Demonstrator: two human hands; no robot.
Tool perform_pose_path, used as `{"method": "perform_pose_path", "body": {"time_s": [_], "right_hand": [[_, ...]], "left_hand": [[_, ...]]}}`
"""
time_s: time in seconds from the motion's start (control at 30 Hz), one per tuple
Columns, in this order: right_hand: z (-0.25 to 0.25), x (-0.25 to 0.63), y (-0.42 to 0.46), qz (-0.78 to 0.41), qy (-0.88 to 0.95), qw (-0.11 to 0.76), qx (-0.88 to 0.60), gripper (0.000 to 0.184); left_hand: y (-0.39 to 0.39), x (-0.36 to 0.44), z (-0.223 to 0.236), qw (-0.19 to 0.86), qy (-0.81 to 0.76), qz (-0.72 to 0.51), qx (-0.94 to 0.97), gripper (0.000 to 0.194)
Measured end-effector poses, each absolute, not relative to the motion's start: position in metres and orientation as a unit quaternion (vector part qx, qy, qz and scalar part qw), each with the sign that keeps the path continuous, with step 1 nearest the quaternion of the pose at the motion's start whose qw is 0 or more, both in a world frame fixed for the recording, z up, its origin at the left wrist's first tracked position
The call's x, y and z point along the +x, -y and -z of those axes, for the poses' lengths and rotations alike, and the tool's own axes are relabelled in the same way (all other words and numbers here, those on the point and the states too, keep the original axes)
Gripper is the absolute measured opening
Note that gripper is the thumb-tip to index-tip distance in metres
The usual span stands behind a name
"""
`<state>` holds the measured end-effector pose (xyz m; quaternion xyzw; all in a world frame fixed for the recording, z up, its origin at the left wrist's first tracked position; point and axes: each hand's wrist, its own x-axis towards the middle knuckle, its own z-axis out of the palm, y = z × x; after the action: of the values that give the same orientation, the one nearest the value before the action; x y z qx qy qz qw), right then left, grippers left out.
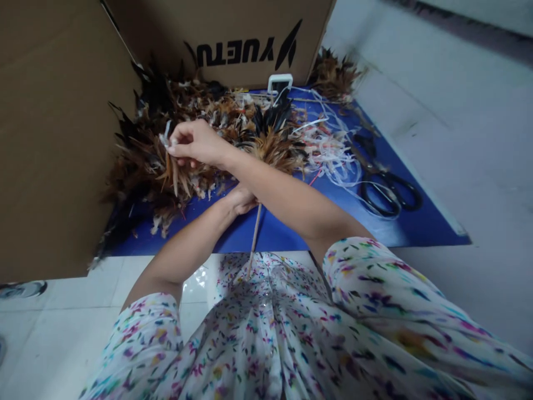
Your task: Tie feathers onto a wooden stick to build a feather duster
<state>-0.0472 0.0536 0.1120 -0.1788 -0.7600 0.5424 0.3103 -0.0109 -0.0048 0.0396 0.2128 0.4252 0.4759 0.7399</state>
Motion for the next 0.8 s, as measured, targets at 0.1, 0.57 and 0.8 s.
{"method": "perform_pose_path", "body": {"time_s": [0.1,0.57,0.8], "right_hand": [[-0.112,-0.024,-0.059,-0.571,0.725,0.321,-0.213,0.019],[-0.134,0.035,-0.055,-0.353,0.87,0.242,-0.246,0.023],[-0.14,0.071,-0.039,-0.234,0.899,0.263,-0.259,0.023]], "left_hand": [[0.002,-0.009,-0.039,0.752,-0.401,-0.46,0.25,0.022],[0.002,-0.014,-0.049,0.761,-0.375,-0.429,0.311,0.016],[0.001,-0.016,-0.052,0.739,-0.379,-0.459,0.316,0.019]]}}
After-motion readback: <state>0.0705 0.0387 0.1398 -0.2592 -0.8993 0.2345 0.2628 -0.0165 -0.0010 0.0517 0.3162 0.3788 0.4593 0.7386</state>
